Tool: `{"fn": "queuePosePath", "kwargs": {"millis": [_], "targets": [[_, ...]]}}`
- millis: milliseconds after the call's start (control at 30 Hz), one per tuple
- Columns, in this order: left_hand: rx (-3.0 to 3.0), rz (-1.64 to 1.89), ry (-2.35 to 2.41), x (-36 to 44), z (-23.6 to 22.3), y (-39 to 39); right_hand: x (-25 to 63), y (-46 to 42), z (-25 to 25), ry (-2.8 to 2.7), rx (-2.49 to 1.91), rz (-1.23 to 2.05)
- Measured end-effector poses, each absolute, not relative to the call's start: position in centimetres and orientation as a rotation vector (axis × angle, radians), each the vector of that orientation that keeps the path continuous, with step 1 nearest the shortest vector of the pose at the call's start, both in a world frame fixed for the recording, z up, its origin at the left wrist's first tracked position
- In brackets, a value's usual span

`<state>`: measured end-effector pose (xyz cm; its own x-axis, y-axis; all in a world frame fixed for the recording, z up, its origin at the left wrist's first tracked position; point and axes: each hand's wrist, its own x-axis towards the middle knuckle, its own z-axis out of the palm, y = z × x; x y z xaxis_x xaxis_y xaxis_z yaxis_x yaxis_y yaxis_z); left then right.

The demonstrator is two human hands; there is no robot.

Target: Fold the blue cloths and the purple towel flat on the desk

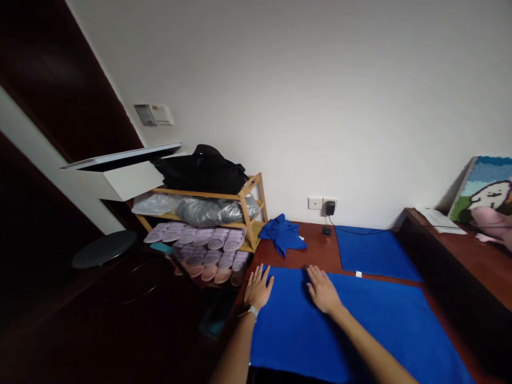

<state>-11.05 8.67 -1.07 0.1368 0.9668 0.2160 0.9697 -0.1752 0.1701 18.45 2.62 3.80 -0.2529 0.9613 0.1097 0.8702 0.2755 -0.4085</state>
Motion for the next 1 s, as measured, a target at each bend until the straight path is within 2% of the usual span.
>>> {"fn": "queuePosePath", "kwargs": {"millis": [100,200,433,667,767,1000], "targets": [[-2.35,-0.398,-2.004,-11.1,-1.0,8.8,14.0,4.1,3.4,-2.252,-1.629,0.454],[-2.348,-0.385,-1.985,-11.1,-1.0,9.0,15.0,4.2,2.3,-2.238,-1.664,0.463],[-2.331,-0.385,-1.967,-11.0,-1.3,9.4,30.7,-1.1,0.0,-2.083,-1.936,0.391],[-2.323,-0.371,-1.985,-11.0,-1.6,9.6,48.9,-5.1,-3.5,-1.778,-2.622,0.157],[-2.33,-0.346,-1.984,-10.9,-1.4,9.5,51.2,-5.3,-4.7,-1.707,-2.662,0.155],[-2.316,-0.221,-2.024,-11.1,-0.4,9.8,50.3,-4.1,-5.1,-1.689,-2.632,0.152]]}}
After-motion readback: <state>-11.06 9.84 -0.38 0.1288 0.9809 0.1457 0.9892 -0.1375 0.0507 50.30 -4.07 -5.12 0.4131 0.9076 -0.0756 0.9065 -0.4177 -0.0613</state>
